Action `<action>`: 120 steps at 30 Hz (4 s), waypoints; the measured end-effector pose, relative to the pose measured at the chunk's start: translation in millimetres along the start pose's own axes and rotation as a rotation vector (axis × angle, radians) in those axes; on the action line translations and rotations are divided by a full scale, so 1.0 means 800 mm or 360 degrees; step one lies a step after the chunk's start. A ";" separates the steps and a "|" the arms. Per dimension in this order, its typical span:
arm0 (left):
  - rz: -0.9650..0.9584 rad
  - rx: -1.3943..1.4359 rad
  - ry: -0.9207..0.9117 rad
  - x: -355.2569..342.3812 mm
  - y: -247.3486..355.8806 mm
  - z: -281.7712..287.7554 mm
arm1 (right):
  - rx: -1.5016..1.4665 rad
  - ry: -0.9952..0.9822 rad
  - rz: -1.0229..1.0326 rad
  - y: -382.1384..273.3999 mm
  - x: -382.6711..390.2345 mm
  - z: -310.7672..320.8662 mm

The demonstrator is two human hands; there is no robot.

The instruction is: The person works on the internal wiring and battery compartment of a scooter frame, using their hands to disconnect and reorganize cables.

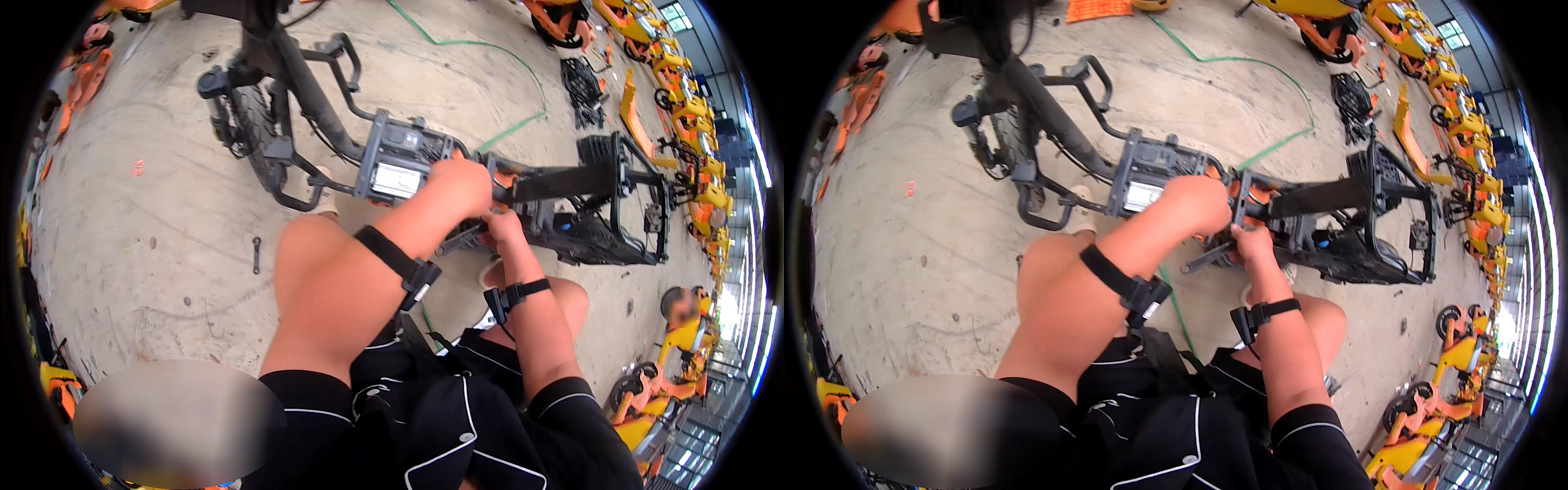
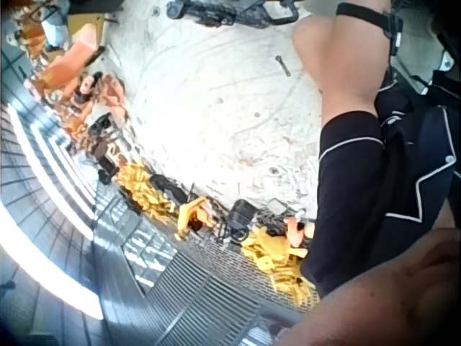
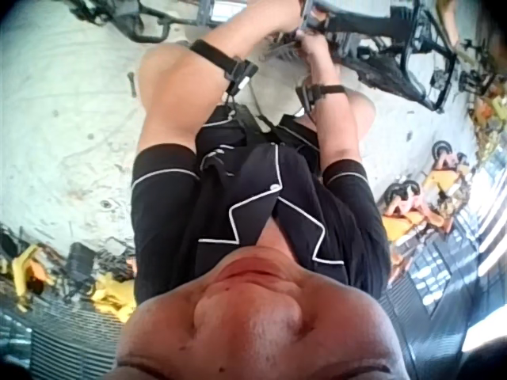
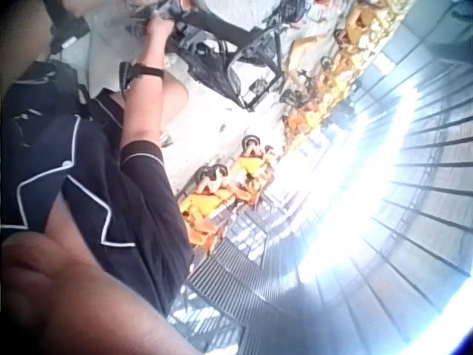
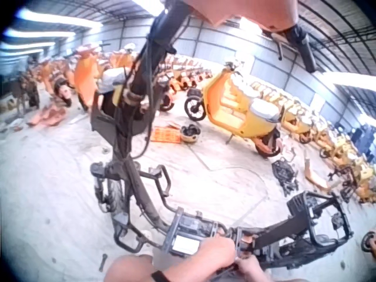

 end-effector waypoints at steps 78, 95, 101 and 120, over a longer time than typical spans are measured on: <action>-0.0047 0.0265 0.0241 -0.135 0.004 -0.215 | 0.0146 -0.0631 0.1236 -0.189 0.055 0.167; -0.0024 0.0166 0.0381 -0.125 0.023 -0.216 | 0.0140 -0.0571 0.1249 -0.184 0.055 0.165; 0.0025 -0.0075 0.0428 -0.134 0.012 -0.223 | 0.0204 -0.0526 0.1325 -0.191 0.053 0.154; 0.0087 -0.0163 0.0383 -0.138 0.013 -0.228 | 0.0217 -0.0569 0.1213 -0.191 0.051 0.153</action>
Point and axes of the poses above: each hand's wrist, its own x-axis away from the middle knuckle, its own z-axis out of the back of the hand, y = z × x, the point moved 7 cm from there along -x, towards the middle knuckle, and after that the axes turned 5 degrees about z, right-handed, at the moved point
